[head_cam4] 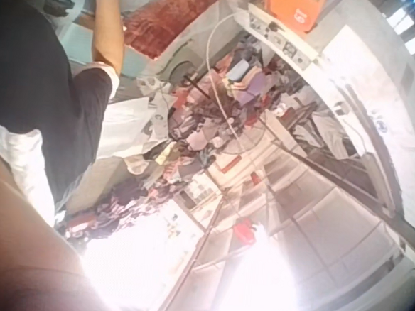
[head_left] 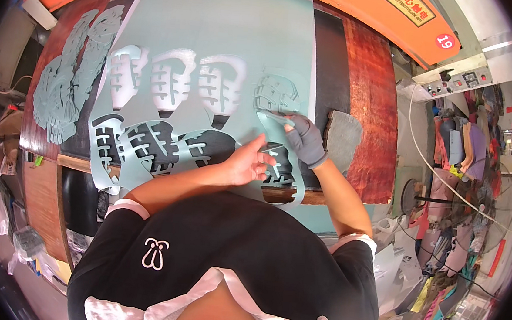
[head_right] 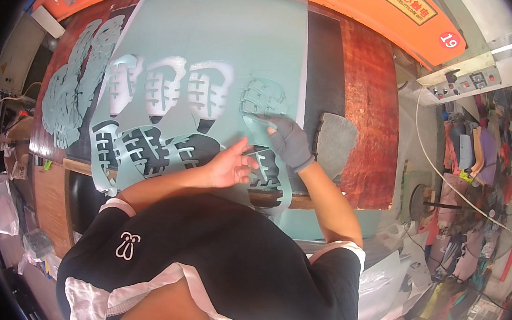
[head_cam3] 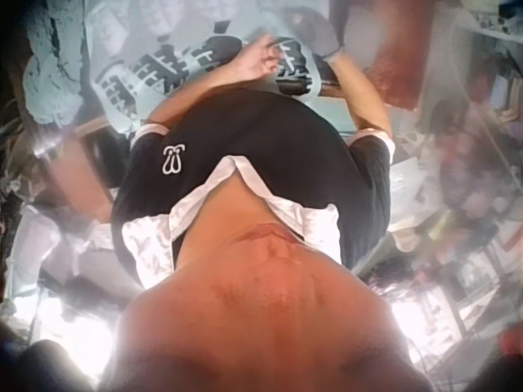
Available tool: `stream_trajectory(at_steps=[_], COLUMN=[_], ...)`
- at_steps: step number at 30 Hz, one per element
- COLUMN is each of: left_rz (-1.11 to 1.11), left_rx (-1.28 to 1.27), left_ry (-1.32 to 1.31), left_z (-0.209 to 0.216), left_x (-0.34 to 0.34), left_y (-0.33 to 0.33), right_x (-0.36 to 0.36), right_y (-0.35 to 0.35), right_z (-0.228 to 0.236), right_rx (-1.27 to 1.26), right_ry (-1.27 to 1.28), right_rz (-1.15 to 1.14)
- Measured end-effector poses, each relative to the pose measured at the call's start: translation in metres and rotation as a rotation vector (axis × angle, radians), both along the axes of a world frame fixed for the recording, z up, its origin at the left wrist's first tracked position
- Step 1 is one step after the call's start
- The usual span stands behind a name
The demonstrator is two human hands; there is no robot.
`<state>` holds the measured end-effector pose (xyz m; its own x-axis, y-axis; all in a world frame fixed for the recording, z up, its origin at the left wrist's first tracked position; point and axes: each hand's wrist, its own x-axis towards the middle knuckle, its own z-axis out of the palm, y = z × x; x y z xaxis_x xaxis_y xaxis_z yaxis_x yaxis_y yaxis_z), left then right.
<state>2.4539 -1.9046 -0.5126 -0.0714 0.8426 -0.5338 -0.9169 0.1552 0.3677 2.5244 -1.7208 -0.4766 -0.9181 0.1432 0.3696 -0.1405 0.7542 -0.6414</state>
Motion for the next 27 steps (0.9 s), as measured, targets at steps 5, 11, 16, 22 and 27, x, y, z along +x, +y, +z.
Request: stream_trajectory(at_steps=[5, 11, 16, 22, 27], left_rz=[0.011, 0.009, -0.233, -0.114, -0.321], left_rx=[0.396, 0.469, 0.523, 0.527, 0.016], left_ry=[-0.222, -0.195, 0.079, 1.742, 2.256], left_z=[-0.006, -0.007, 0.038, 0.087, 0.041], left_x=[-0.007, -0.011, -0.014, -0.065, -0.094], left_y=[0.006, 0.015, -0.011, -0.017, 0.013], right_x=[-0.003, 0.004, -0.032, -0.086, -0.129], right_y=[0.001, 0.005, 0.022, 0.058, 0.122], right_z=[0.008, 0.020, 0.031, 0.064, 0.084], right_rx=[0.079, 0.094, -0.325, -0.592, -0.626], right_ry=[0.012, -0.089, -0.009, 0.046, 0.177], right_rz=[0.065, 0.117, -0.036, -0.358, -0.468])
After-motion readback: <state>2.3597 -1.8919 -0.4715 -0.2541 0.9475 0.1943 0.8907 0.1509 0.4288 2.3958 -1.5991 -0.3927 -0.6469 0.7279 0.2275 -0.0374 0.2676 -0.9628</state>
